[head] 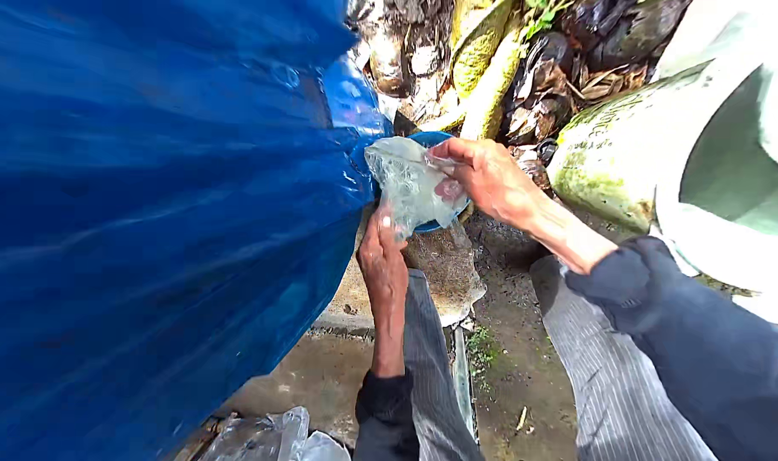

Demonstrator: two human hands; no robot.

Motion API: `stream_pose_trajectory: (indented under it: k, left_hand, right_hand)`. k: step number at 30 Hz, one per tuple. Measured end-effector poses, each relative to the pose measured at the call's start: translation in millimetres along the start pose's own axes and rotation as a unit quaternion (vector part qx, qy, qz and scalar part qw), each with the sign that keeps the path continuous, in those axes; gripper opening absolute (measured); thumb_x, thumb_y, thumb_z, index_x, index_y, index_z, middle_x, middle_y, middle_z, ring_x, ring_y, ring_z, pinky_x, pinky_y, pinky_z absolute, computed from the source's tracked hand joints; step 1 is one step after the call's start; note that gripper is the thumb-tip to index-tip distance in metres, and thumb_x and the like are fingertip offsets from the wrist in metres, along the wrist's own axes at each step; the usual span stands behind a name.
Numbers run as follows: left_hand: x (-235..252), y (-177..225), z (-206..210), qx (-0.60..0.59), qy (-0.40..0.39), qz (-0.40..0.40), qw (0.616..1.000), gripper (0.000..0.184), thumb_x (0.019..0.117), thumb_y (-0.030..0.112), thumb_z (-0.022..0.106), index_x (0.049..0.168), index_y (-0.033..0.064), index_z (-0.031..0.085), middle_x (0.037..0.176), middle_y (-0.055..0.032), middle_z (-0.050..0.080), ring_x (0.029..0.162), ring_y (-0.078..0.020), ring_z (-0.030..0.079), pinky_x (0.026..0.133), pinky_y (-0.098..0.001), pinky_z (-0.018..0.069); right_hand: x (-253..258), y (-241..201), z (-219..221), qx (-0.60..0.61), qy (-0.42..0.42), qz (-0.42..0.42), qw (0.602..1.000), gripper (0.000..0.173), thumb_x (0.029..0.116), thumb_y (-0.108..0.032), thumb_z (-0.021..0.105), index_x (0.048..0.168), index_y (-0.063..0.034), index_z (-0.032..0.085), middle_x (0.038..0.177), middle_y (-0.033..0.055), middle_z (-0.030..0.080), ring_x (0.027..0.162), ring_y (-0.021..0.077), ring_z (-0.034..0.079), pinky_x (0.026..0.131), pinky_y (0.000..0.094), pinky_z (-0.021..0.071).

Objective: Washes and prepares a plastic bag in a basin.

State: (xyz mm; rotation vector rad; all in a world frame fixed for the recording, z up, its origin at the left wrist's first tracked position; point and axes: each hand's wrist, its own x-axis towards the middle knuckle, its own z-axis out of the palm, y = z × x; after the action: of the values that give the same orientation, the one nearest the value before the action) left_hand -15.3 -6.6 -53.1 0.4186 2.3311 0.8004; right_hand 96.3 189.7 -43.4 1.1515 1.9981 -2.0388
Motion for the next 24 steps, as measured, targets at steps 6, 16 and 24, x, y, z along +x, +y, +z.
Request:
stream_pose_trajectory:
  k: [6,16,24]
  left_hand:
    - [-60,75,-55,-0.108,0.038,0.022,0.993,0.036,0.1117,0.018,0.039,0.133,0.0028,0.063,0.117,-0.0116,0.071,0.093,-0.022,0.075,0.071,-0.0427,0.0678]
    - [-85,108,-102,-0.112,0.128,0.151,0.974,0.035,0.1104,0.015,0.039,0.116,-0.0037,0.068,0.095,-0.0092,0.075,0.078,-0.0178,0.074,0.074,-0.0368,0.0645]
    - [-115,125,-141,-0.01,0.201,0.182,0.962,0.034,0.1087,0.015,0.041,0.104,-0.0011,0.07,0.087,-0.0055,0.071,0.072,-0.0099,0.066,0.069,-0.0283,0.0578]
  right_hand:
    - [-63,-36,-27,0.028,0.028,-0.068,0.997,0.028,0.1096,-0.016,0.045,0.13,-0.0159,0.065,0.109,0.0046,0.074,0.081,0.0175,0.075,0.069,0.0375,0.0656]
    - [-112,-93,-59,-0.01,0.089,-0.112,0.99,0.026,0.1099,-0.019,0.046,0.123,-0.0136,0.068,0.099,0.0,0.076,0.076,0.0118,0.074,0.068,0.0315,0.0648]
    - [-142,-105,-78,-0.097,0.184,-0.164,0.964,0.024,0.1096,-0.023,0.047,0.119,-0.0097,0.066,0.08,0.006,0.064,0.058,0.0145,0.057,0.054,0.0336,0.0514]
